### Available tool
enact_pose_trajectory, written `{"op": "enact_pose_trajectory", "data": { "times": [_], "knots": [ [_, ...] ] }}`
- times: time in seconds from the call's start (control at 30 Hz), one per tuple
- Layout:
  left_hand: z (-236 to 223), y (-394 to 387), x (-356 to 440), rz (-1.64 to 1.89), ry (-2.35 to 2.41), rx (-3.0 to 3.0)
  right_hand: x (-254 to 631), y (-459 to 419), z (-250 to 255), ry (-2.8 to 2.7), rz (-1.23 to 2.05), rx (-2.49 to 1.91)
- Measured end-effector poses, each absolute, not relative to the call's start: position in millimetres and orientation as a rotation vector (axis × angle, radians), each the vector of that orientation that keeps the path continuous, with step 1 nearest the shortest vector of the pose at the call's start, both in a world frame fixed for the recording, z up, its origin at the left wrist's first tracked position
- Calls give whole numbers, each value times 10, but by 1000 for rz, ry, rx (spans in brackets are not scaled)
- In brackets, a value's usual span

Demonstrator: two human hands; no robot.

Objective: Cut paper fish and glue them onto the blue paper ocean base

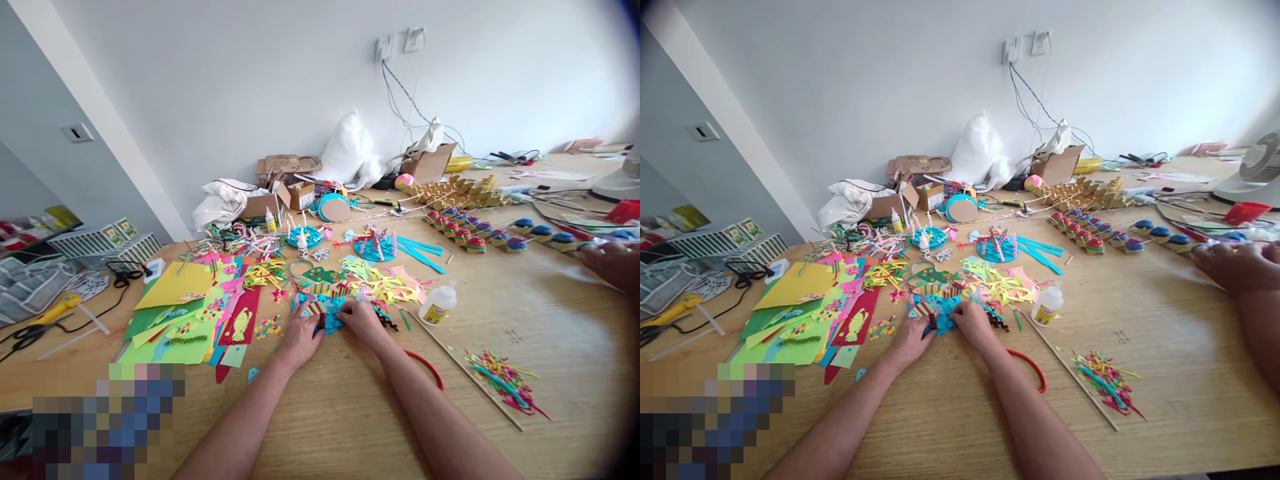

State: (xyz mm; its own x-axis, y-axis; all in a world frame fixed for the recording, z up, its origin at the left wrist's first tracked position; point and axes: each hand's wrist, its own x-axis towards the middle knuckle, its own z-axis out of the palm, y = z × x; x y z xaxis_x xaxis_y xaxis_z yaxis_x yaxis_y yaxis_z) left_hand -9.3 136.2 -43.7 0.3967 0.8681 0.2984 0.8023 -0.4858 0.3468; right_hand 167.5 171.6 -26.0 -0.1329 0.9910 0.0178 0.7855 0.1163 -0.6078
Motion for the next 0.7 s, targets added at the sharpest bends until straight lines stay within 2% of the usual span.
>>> {"op": "enact_pose_trajectory", "data": {
  "times": [0.7],
  "knots": [
    [-398,1338,-83,621,1531,2526,1713,1705,-242,-1991,733,-1627]
  ]
}}
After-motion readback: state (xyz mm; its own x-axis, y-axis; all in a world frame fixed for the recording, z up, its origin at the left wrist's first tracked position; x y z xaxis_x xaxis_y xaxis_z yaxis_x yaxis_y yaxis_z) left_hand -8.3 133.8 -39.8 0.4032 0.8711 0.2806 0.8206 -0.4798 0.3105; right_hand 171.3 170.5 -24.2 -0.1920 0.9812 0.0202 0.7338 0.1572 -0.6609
